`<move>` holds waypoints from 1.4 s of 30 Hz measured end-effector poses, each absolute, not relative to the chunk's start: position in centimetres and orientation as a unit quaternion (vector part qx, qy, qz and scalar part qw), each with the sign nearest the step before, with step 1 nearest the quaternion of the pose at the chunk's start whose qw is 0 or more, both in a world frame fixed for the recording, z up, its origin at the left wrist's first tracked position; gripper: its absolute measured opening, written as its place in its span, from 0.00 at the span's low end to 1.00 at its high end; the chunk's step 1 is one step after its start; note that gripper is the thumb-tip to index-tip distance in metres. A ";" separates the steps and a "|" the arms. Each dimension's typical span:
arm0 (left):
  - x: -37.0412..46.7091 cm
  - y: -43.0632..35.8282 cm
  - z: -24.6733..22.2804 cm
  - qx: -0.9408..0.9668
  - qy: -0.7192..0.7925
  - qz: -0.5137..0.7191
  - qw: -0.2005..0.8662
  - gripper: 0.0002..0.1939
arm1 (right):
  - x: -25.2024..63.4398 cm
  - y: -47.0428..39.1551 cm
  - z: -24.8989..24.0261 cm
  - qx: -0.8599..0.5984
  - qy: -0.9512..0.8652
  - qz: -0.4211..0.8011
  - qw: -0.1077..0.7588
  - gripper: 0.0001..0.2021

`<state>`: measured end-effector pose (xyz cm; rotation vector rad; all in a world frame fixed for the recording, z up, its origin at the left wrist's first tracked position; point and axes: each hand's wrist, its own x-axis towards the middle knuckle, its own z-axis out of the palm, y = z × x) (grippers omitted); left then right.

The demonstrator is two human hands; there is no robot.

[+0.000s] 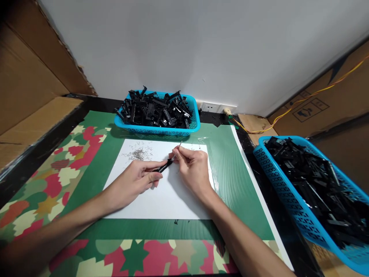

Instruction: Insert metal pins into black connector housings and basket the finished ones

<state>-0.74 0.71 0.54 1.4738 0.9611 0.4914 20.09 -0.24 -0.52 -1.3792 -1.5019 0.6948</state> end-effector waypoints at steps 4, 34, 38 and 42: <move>-0.7 0.6 0.6 0.642 0.410 0.209 0.613 0.26 | 20.1 -0.2 -0.3 -0.565 -0.595 0.319 0.474 0.16; -0.8 0.4 1.8 0.664 0.294 0.292 0.623 0.28 | 23.3 -2.6 3.6 -0.479 -0.797 0.196 0.311 0.08; -0.9 0.5 1.1 0.674 0.342 0.332 0.564 0.27 | 24.9 -4.6 4.4 -0.535 -0.777 0.099 0.316 0.07; -1.7 1.3 0.2 0.720 0.395 0.328 0.467 0.23 | 30.3 -7.2 6.2 -0.673 -0.625 -0.077 0.389 0.10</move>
